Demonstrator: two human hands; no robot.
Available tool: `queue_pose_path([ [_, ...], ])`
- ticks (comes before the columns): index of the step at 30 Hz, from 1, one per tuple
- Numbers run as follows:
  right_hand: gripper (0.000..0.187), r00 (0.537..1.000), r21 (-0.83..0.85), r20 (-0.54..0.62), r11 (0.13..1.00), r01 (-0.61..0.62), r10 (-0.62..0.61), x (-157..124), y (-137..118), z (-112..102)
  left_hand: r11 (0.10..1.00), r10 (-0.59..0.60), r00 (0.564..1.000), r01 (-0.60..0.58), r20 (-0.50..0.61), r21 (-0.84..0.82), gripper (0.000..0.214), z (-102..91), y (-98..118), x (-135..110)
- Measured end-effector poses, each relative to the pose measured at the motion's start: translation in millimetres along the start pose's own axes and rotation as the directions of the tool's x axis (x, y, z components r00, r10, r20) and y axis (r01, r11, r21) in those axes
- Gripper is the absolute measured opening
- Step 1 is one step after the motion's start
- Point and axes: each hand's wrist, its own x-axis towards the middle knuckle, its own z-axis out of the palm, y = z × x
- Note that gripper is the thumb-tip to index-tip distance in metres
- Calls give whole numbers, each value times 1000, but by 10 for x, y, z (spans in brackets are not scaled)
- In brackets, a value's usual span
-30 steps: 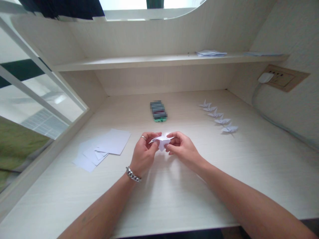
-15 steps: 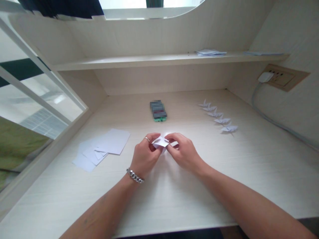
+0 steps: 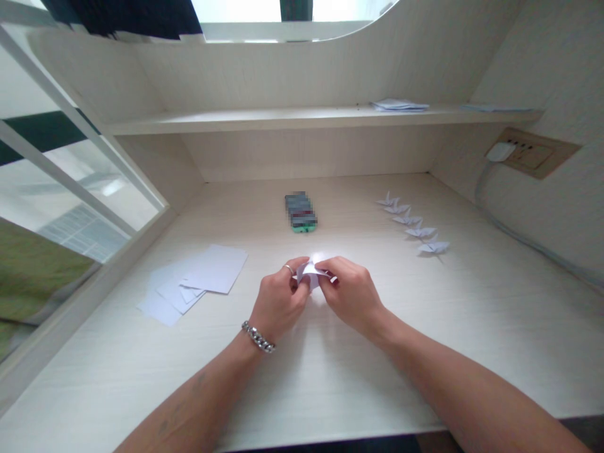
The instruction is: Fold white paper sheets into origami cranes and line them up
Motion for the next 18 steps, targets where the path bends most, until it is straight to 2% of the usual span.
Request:
queue_pose_path([
  [5,21,999,44,4,998,-42,42,13,-26,-17,994,35,999,-34,10,-101,32,27,-57,-4],
  [10,24,991,67,20,989,-134,133,21,-51,-40,996,85,995,-85,-46,-8,36,19,-32,-6],
  [13,21,996,40,19,996,-86,85,8,-60,-33,996,94,993,-94,-73,8,34,19,-4,-8],
  [18,14,996,-112,7,989,92,-92,-41,-112,-37,998,20,996,-25,-83,-62,28,3,20,9],
])
